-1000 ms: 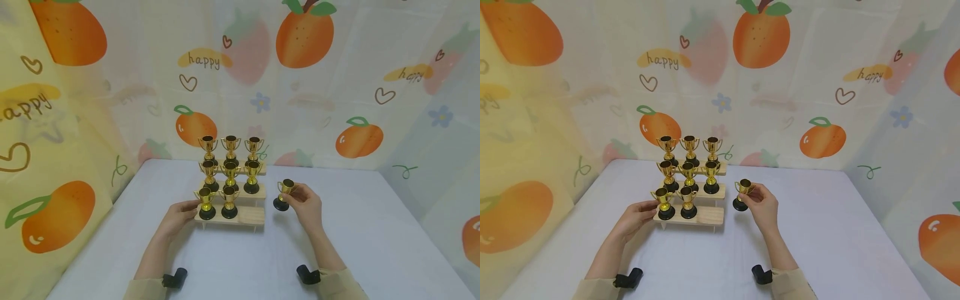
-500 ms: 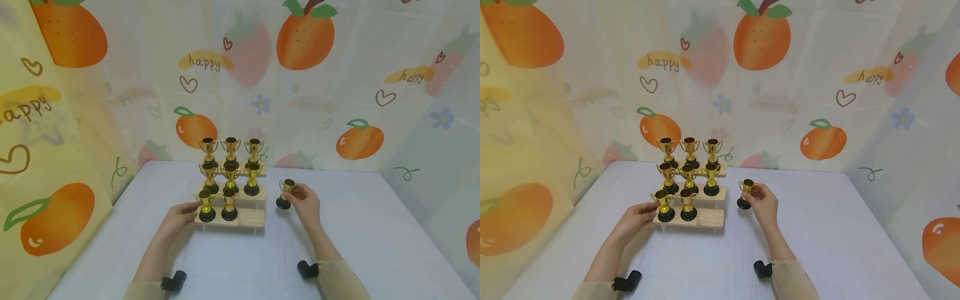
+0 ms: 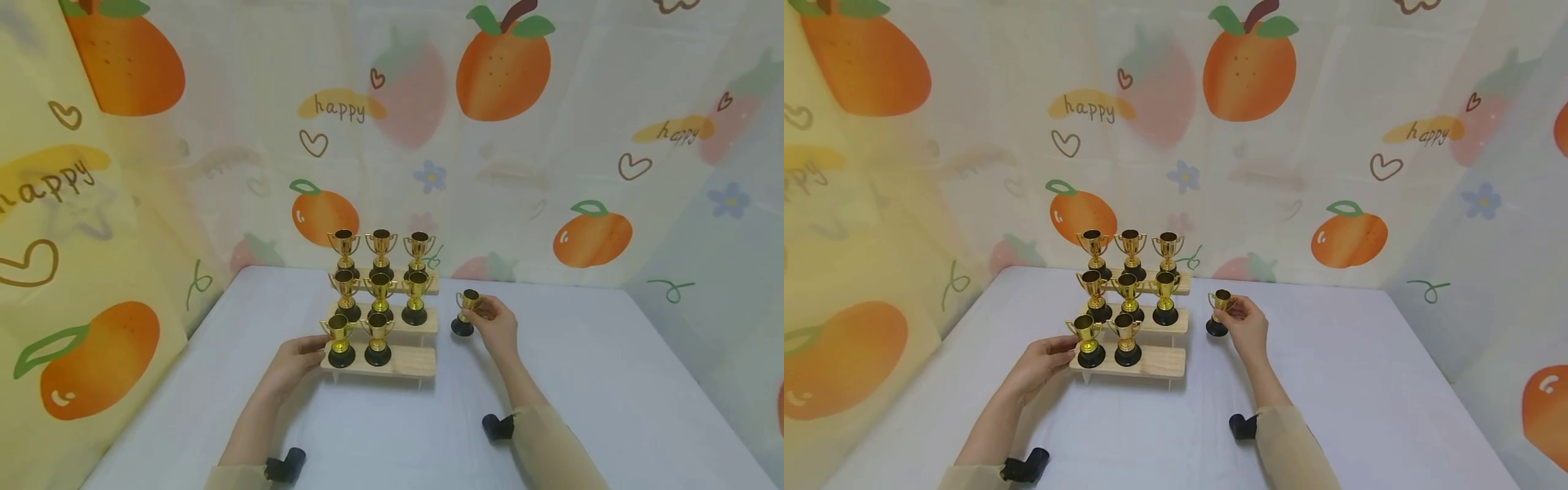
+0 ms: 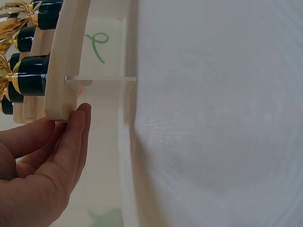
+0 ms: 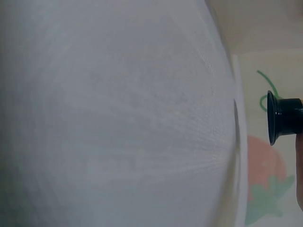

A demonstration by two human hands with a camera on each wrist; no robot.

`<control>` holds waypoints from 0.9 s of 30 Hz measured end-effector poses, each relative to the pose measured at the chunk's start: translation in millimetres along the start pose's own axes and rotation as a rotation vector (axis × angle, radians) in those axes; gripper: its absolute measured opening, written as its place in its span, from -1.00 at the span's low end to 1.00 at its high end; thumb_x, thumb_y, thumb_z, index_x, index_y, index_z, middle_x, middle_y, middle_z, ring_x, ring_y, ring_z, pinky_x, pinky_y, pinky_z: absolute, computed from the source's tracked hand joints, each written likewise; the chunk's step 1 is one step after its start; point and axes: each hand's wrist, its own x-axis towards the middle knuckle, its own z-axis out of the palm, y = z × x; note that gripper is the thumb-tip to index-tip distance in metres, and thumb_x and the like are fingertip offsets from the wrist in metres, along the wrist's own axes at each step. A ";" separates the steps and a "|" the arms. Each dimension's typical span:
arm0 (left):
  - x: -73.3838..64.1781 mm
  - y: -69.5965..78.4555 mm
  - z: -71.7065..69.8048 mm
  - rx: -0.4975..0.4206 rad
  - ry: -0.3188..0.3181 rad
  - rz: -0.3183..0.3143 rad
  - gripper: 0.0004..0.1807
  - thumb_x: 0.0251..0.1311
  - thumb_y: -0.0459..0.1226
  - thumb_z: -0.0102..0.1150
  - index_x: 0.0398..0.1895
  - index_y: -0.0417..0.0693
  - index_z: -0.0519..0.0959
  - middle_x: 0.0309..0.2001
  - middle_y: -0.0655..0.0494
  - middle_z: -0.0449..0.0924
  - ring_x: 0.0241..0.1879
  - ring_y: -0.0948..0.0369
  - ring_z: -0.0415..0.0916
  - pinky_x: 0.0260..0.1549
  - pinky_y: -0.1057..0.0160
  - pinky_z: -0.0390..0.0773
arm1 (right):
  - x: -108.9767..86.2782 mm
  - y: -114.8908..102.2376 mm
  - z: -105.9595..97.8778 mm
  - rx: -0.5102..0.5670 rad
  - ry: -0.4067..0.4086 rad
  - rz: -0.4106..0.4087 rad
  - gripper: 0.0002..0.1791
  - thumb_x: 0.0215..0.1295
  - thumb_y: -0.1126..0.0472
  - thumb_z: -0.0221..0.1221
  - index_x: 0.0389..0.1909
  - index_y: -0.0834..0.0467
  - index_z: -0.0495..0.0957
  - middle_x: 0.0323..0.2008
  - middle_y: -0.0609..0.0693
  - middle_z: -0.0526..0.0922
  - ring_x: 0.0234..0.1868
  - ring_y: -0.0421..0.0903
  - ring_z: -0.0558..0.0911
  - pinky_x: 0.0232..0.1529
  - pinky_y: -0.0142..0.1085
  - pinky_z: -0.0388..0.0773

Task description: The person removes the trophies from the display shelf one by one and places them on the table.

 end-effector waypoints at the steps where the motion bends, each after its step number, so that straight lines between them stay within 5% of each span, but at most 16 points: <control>1: -0.1 0.0 0.3 0.003 0.001 0.000 -0.54 0.33 -0.42 -0.02 0.30 -0.31 0.44 0.35 -0.32 0.40 0.36 -0.17 0.37 0.24 0.06 0.56 | 1.0 1.4 -0.2 -0.003 -0.002 0.002 -0.65 0.13 0.27 0.41 -0.08 0.30 0.61 -0.10 0.31 0.72 -0.34 -0.48 0.59 -0.23 -0.63 0.55; 18: -0.3 -2.2 0.2 0.018 0.007 -0.009 -0.55 0.35 -0.41 -0.03 0.30 -0.29 0.44 0.35 -0.30 0.41 0.36 -0.15 0.37 0.25 0.05 0.56 | 13.6 15.9 -12.9 -0.029 -0.105 0.103 -0.55 0.16 0.21 0.40 0.04 0.30 0.55 -0.03 0.19 0.70 -0.27 -0.48 0.57 -0.17 -0.63 0.54; 27: -0.5 -1.8 0.9 0.015 0.010 -0.010 -0.55 0.35 -0.42 -0.02 0.30 -0.29 0.45 0.35 -0.30 0.41 0.37 -0.15 0.36 0.26 0.04 0.55 | 7.0 4.6 -16.7 -0.059 -0.162 0.134 -0.59 0.18 0.25 0.37 0.01 0.33 0.54 -0.01 0.24 0.70 -0.22 -0.38 0.59 -0.18 -0.60 0.54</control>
